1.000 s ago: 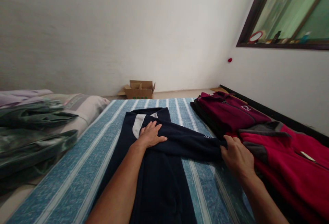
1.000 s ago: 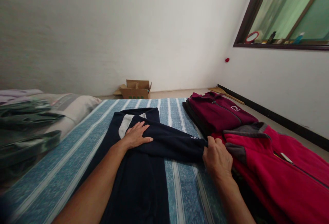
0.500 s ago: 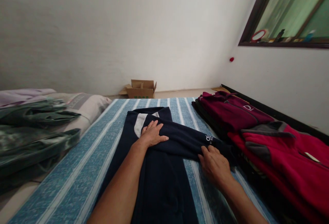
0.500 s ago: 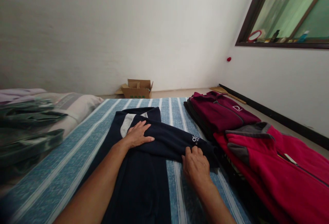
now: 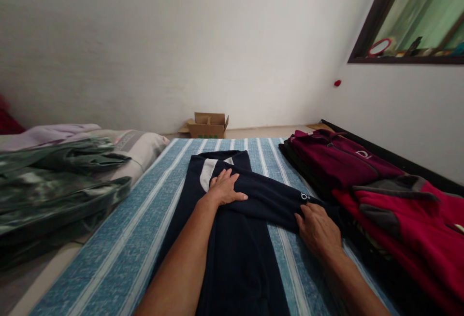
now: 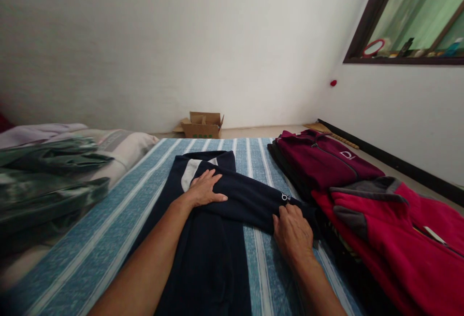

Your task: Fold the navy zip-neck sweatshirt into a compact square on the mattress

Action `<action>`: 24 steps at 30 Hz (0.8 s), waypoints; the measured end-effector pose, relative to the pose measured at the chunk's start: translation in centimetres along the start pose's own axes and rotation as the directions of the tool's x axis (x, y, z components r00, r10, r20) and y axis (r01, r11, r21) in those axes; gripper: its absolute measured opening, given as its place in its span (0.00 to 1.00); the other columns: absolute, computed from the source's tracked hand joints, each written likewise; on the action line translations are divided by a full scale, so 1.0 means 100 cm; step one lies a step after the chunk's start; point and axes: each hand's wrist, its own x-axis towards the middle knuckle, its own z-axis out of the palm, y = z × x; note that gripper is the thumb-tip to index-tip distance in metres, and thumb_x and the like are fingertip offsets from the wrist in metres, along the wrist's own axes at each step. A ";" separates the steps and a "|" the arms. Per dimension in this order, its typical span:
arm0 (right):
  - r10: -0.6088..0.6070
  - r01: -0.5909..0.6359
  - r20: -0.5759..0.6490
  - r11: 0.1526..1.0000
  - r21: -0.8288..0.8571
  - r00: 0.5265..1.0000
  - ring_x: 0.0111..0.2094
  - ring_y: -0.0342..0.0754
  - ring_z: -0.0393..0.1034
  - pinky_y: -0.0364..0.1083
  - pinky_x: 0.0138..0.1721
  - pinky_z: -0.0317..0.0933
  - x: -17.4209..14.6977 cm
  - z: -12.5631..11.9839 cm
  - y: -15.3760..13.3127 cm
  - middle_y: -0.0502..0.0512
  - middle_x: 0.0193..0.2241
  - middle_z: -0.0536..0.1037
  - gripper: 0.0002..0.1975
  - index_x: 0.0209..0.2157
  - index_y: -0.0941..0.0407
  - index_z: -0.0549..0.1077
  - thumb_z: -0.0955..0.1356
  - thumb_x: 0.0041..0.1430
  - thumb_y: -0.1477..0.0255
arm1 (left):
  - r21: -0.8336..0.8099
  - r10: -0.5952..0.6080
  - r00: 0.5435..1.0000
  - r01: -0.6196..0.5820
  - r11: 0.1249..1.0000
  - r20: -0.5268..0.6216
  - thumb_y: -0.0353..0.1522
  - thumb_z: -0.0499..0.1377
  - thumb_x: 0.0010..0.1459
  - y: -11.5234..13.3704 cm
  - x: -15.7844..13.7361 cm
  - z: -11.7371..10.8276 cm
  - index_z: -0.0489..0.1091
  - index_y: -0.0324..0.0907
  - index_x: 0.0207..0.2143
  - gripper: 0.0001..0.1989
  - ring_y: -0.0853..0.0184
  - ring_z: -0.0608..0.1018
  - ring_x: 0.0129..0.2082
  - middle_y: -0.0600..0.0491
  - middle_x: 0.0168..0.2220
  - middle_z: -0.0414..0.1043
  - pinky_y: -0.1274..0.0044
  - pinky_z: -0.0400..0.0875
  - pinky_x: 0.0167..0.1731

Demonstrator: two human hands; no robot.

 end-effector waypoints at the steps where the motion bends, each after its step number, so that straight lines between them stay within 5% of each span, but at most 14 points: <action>1: -0.014 0.014 -0.014 1.000 -0.006 1.000 0.47 0.53 0.64 0.47 0.43 0.61 -0.001 0.001 0.001 0.60 0.43 0.73 0.13 0.42 0.57 0.71 0.59 0.61 0.68 | -0.011 -0.003 1.000 0.003 1.000 0.003 0.54 0.57 0.41 0.001 -0.001 -0.001 0.51 0.42 0.62 0.48 0.53 0.41 0.65 0.42 0.66 0.37 0.60 0.42 0.58; 4: -0.057 0.056 -0.060 0.998 -0.015 0.997 0.49 0.55 0.63 0.49 0.44 0.61 -0.002 0.006 0.003 0.62 0.46 0.72 0.16 0.47 0.59 0.69 0.59 0.60 0.69 | -0.058 -0.013 1.000 0.013 0.998 0.000 0.52 0.59 0.40 0.003 -0.005 -0.001 0.52 0.42 0.61 0.48 0.53 0.41 0.65 0.41 0.65 0.38 0.59 0.41 0.58; 14: -0.103 0.115 -0.163 0.991 0.062 0.981 0.48 0.55 0.63 0.50 0.47 0.60 0.001 0.013 0.014 0.60 0.45 0.73 0.17 0.44 0.57 0.71 0.58 0.59 0.65 | -0.170 -0.011 1.000 0.005 0.985 -0.030 0.49 0.63 0.37 0.005 -0.012 0.001 0.56 0.42 0.59 0.47 0.51 0.42 0.64 0.40 0.65 0.40 0.57 0.40 0.58; 18: -0.104 0.112 -0.119 0.991 0.066 0.988 0.49 0.56 0.62 0.51 0.46 0.60 0.014 0.005 0.015 0.62 0.45 0.72 0.20 0.46 0.59 0.70 0.58 0.58 0.64 | -0.257 -0.005 0.989 -0.034 0.966 -0.147 0.46 0.63 0.40 0.003 -0.011 -0.001 0.61 0.39 0.56 0.41 0.50 0.51 0.63 0.39 0.62 0.50 0.61 0.47 0.58; 21: -0.061 0.062 -0.018 0.996 0.061 0.998 0.48 0.58 0.64 0.53 0.42 0.62 0.030 0.006 0.019 0.63 0.46 0.71 0.21 0.48 0.59 0.69 0.60 0.57 0.62 | -0.459 -0.129 0.929 -0.048 0.887 -0.347 0.37 0.61 0.46 -0.006 -0.007 -0.004 0.68 0.38 0.50 0.27 0.54 0.63 0.58 0.42 0.56 0.64 0.68 0.54 0.57; 24: -0.033 0.022 0.115 0.995 0.097 0.993 0.45 0.60 0.67 0.54 0.40 0.62 0.044 0.012 0.026 0.64 0.44 0.72 0.23 0.48 0.59 0.69 0.61 0.56 0.60 | -0.733 -0.363 0.846 -0.048 0.679 -0.391 0.28 0.60 0.45 -0.018 -0.004 -0.006 0.72 0.41 0.43 0.19 0.57 0.68 0.54 0.47 0.49 0.71 0.68 0.57 0.56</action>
